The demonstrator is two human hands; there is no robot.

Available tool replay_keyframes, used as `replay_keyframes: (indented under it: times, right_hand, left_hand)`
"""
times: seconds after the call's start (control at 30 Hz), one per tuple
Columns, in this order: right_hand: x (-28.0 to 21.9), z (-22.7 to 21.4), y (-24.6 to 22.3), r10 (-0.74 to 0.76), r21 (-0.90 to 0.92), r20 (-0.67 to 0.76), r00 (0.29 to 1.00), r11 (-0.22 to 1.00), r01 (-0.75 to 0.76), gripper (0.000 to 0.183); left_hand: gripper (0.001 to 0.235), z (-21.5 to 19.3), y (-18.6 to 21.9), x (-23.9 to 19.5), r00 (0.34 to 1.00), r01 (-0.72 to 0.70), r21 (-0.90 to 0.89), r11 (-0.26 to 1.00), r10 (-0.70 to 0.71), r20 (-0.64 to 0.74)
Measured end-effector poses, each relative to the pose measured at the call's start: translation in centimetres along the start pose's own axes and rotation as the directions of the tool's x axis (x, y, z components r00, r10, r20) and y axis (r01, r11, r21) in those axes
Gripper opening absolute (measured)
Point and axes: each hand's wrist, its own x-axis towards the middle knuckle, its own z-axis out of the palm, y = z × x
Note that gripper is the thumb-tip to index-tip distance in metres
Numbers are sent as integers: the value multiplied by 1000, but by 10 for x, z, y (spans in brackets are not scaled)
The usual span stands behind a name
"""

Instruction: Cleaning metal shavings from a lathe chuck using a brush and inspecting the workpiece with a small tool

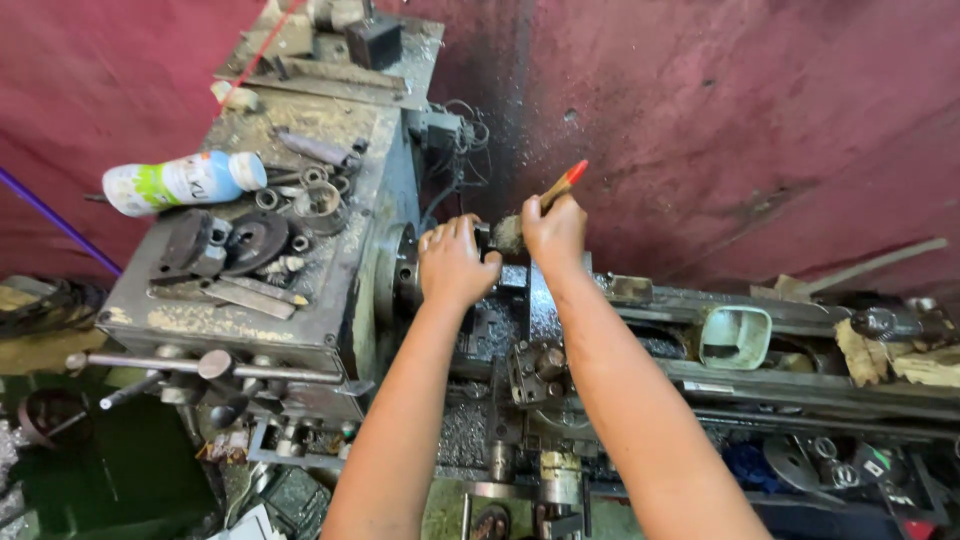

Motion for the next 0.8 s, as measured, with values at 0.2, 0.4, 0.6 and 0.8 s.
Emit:
replay_keyframes:
  times: [0.2,0.4,0.6,0.8]
  right_hand:
    - [11,25,22,26,-153,96,995,988,-12,31]
    - [18,40,34,-98,-150,-21,995,984,94,26]
    - [20,42,40,-432,299,-136,892,840,452,7]
    - [6,23,21,-798,480,171,578,580,658,11]
  left_hand:
    - [56,-9,6,-1,999,26,33,999,-25,-30]
    - [43,5,3,9,997,25,133,991,-15,-73]
    - [39,8,4,4,973,-35,138,990,65,-223]
    - [36,17,-6,-43,839,-192,70,979,200,-506]
